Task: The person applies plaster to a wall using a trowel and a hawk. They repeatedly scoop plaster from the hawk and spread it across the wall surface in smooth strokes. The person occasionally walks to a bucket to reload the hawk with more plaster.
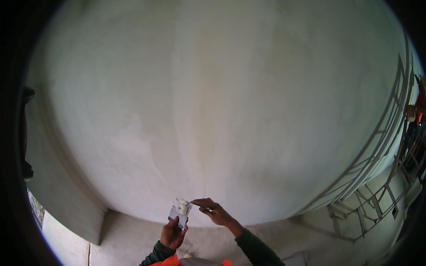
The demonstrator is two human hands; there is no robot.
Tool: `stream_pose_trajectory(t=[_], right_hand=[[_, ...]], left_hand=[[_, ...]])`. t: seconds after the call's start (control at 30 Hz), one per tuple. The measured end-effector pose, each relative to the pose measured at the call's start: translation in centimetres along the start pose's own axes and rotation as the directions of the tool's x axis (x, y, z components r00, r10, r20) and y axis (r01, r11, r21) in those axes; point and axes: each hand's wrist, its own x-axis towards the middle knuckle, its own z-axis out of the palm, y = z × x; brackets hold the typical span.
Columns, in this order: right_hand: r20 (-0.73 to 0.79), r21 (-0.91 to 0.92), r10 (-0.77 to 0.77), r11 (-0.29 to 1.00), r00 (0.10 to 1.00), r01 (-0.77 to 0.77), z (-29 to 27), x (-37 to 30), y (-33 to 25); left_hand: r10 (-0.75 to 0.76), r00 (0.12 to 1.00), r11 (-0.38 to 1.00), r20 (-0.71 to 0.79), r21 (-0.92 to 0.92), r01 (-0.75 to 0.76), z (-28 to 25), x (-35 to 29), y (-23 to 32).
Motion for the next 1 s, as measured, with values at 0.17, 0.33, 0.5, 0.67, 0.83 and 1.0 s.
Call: stream_pose_trajectory(t=[0.17,0.33,0.5,0.67,0.83,1.0], right_hand=[[-0.021,0.002,0.445,0.895,0.895,-0.445,-2.3,-3.9,2.2],[-0.259,0.837,0.527,0.54,0.81,-0.083,-1.8,-3.3,-2.7],[-0.127,0.901,0.677,0.384,0.725,-0.2,-0.4,-1.6,-8.9],[-0.017,0.953,0.671,0.236,0.741,-0.193,1.6,-2.4,-10.1],[-0.313,0.942,0.552,0.281,0.773,0.181,-2.3,-5.3,-8.4],[-0.596,0.786,0.529,0.537,0.604,0.306,-6.8,-9.1,-0.4]], left_hand=[[0.225,0.974,0.968,0.008,0.113,-0.224,2.9,-1.3,-0.1],[0.525,0.809,0.697,0.264,0.412,-0.587,4.2,0.5,1.4],[0.617,0.604,0.166,0.505,0.667,-0.727,3.2,0.8,0.7],[0.526,0.504,-0.308,0.685,0.706,-0.638,2.2,1.3,-0.5],[0.555,0.575,-0.359,0.601,0.797,-0.486,-0.5,2.5,-1.0],[0.677,0.72,0.47,0.148,0.666,-0.579,-3.6,1.3,-1.4]])
